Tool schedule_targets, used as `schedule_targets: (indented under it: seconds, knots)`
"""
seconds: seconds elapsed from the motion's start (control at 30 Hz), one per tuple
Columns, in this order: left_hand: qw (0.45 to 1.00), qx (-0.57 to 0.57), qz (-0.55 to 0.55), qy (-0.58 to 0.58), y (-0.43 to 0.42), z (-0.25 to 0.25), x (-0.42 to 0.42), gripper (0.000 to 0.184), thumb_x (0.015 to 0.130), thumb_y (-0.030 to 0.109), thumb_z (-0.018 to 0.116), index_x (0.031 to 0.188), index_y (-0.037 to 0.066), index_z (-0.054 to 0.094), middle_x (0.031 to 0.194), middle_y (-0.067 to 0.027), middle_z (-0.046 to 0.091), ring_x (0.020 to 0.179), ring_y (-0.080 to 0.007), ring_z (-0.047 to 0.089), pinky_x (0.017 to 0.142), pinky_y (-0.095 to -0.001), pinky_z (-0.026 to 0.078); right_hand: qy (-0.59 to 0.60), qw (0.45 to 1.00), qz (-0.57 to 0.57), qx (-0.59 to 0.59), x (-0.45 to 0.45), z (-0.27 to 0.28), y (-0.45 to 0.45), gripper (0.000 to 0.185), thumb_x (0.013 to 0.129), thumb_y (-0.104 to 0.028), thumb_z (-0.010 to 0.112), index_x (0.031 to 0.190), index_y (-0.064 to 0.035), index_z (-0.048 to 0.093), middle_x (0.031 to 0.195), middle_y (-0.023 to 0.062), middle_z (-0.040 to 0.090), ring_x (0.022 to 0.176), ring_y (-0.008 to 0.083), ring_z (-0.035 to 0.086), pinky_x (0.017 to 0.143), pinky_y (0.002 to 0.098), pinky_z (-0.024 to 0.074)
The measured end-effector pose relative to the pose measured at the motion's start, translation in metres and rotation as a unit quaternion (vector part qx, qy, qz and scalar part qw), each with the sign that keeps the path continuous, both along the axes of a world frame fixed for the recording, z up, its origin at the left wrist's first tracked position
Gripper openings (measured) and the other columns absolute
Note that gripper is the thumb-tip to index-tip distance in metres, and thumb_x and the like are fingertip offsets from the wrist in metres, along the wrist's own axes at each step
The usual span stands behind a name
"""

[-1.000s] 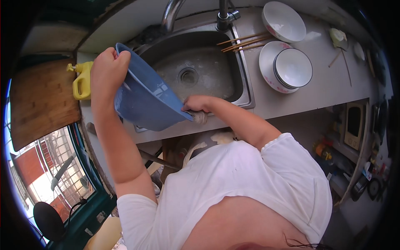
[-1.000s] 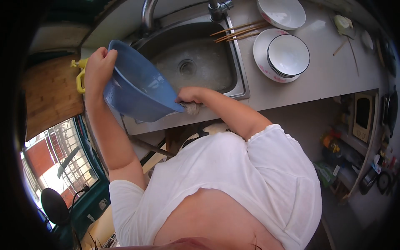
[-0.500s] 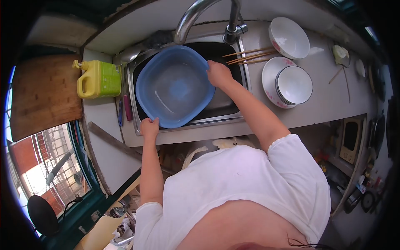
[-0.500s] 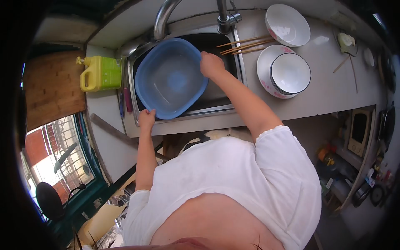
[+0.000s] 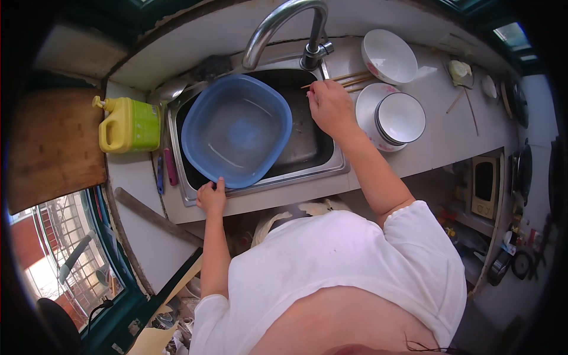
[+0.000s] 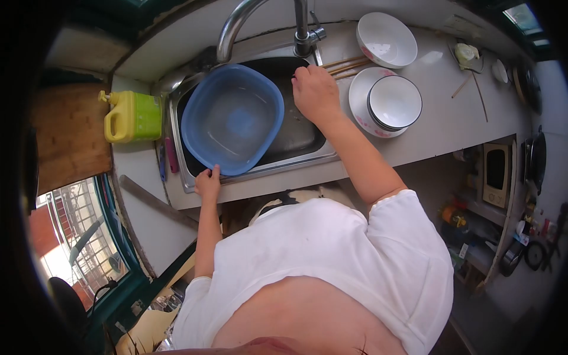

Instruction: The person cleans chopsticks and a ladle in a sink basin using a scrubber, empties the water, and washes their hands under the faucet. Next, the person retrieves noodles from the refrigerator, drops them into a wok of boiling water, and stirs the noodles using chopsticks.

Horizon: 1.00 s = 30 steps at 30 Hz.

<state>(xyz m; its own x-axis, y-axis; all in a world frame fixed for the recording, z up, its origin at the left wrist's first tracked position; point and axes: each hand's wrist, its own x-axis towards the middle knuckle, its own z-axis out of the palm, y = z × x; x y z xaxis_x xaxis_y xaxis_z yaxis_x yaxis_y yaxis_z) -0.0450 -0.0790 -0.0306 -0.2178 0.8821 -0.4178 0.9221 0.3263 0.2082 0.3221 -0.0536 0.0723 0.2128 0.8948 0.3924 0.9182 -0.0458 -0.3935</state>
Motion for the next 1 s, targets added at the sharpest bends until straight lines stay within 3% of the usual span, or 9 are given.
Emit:
schedule_targets:
  seconds: [0.2, 0.3, 0.33, 0.43, 0.53, 0.6, 0.67, 0.83, 1.0]
  knots:
    - [0.963, 0.257, -0.077, -0.009, -0.008, 0.035, 0.016, 0.057, 0.076, 0.033, 0.060, 0.121, 0.004, 0.041, 0.127, -0.0166, 0.036, 0.117, -0.0351, 0.033, 0.096, -0.0498, 0.024, -0.147, 0.964, -0.047, -0.216, 0.013, -0.057, -0.050, 0.061, 0.085, -0.044, 0.044, 0.133, -0.0097, 0.030, 0.134, 0.0170, 0.029, 0.126, 0.0292, 0.024, 0.098, 0.0521, 0.0177]
    - [0.937, 0.302, -0.131, -0.117, -0.002, 0.043, 0.020, 0.056, 0.075, 0.026, 0.062, 0.122, 0.004, 0.040, 0.129, -0.0162, 0.031, 0.119, -0.0350, 0.029, 0.097, -0.0479, 0.023, -0.152, 0.975, -0.077, -0.143, 0.013, -0.073, -0.069, 0.063, 0.083, -0.046, 0.044, 0.132, -0.0084, 0.032, 0.134, 0.0179, 0.030, 0.128, 0.0303, 0.023, 0.100, 0.0508, 0.0161]
    - [0.904, 0.376, -0.170, -0.112, 0.000, 0.042, 0.024, 0.044, 0.076, 0.019, 0.062, 0.114, 0.003, 0.048, 0.120, -0.0163, 0.042, 0.110, -0.0311, 0.040, 0.092, -0.0411, 0.032, -0.104, 0.979, -0.088, -0.149, 0.007, -0.058, -0.071, 0.062, 0.084, -0.043, 0.047, 0.132, -0.0080, 0.031, 0.135, 0.0208, 0.028, 0.128, 0.0314, 0.022, 0.101, 0.0520, 0.0150]
    - [0.889, 0.214, -0.191, -0.356, 0.008, 0.059, 0.037, 0.026, 0.079, 0.013, 0.059, 0.102, 0.000, 0.055, 0.099, -0.0138, 0.055, 0.094, -0.0232, 0.051, 0.083, -0.0318, 0.040, 0.200, 0.976, -0.051, -0.073, -0.004, -0.013, -0.079, 0.047, 0.085, -0.027, 0.050, 0.125, -0.0054, 0.041, 0.133, 0.0199, 0.032, 0.121, 0.0320, 0.035, 0.100, 0.0365, 0.0285]
    - [0.852, 0.084, -0.116, -0.504, 0.013, 0.072, 0.065, 0.014, 0.083, 0.011, 0.056, 0.091, -0.002, 0.058, 0.086, -0.0102, 0.060, 0.083, -0.0159, 0.055, 0.076, -0.0252, 0.043, 0.537, 0.823, 0.081, -0.167, -0.008, 0.034, -0.083, 0.042, 0.083, -0.021, 0.052, 0.120, -0.0031, 0.046, 0.129, 0.0186, 0.038, 0.115, 0.0294, 0.043, 0.097, 0.0321, 0.0331]
    - [0.790, -0.001, -0.026, -0.612, 0.016, 0.083, 0.081, 0.015, 0.084, 0.011, 0.055, 0.091, -0.002, 0.058, 0.089, -0.0107, 0.061, 0.085, -0.0169, 0.056, 0.077, -0.0262, 0.044, 0.250, 0.957, 0.021, -0.143, -0.009, 0.030, -0.071, 0.041, 0.081, -0.015, 0.052, 0.120, -0.0032, 0.047, 0.130, 0.0170, 0.038, 0.114, 0.0288, 0.044, 0.097, 0.0322, 0.0336]
    - [0.677, -0.106, 0.105, -0.721, 0.025, 0.104, 0.098, 0.016, 0.085, 0.012, 0.053, 0.091, -0.001, 0.058, 0.093, -0.0116, 0.061, 0.088, -0.0191, 0.056, 0.079, -0.0278, 0.045, -0.010, 0.996, -0.009, -0.088, 0.010, 0.017, -0.036, 0.040, 0.080, -0.010, 0.048, 0.120, -0.0058, 0.047, 0.134, 0.0117, 0.035, 0.120, 0.0258, 0.039, 0.098, 0.0372, 0.0323]
    - [0.526, -0.199, 0.229, -0.794, 0.046, 0.111, 0.130, 0.021, 0.086, 0.011, 0.047, 0.099, -0.003, 0.056, 0.102, -0.0164, 0.058, 0.098, -0.0275, 0.054, 0.087, -0.0345, 0.045, -0.330, 0.936, 0.014, -0.120, 0.073, 0.005, 0.062, 0.040, 0.085, -0.017, 0.037, 0.122, -0.0085, 0.047, 0.136, 0.0040, 0.034, 0.130, 0.0190, 0.023, 0.102, 0.0546, 0.0155]
    - [0.467, -0.201, 0.284, -0.813, 0.047, 0.119, 0.168, 0.025, 0.087, 0.013, 0.044, 0.102, -0.005, 0.052, 0.105, -0.0174, 0.055, 0.098, -0.0271, 0.053, 0.087, -0.0348, 0.045, -0.416, 0.887, 0.075, -0.185, 0.112, -0.014, 0.115, 0.039, 0.082, -0.019, 0.041, 0.118, -0.0086, 0.052, 0.132, 0.0036, 0.039, 0.129, 0.0165, 0.024, 0.104, 0.0551, 0.0060]
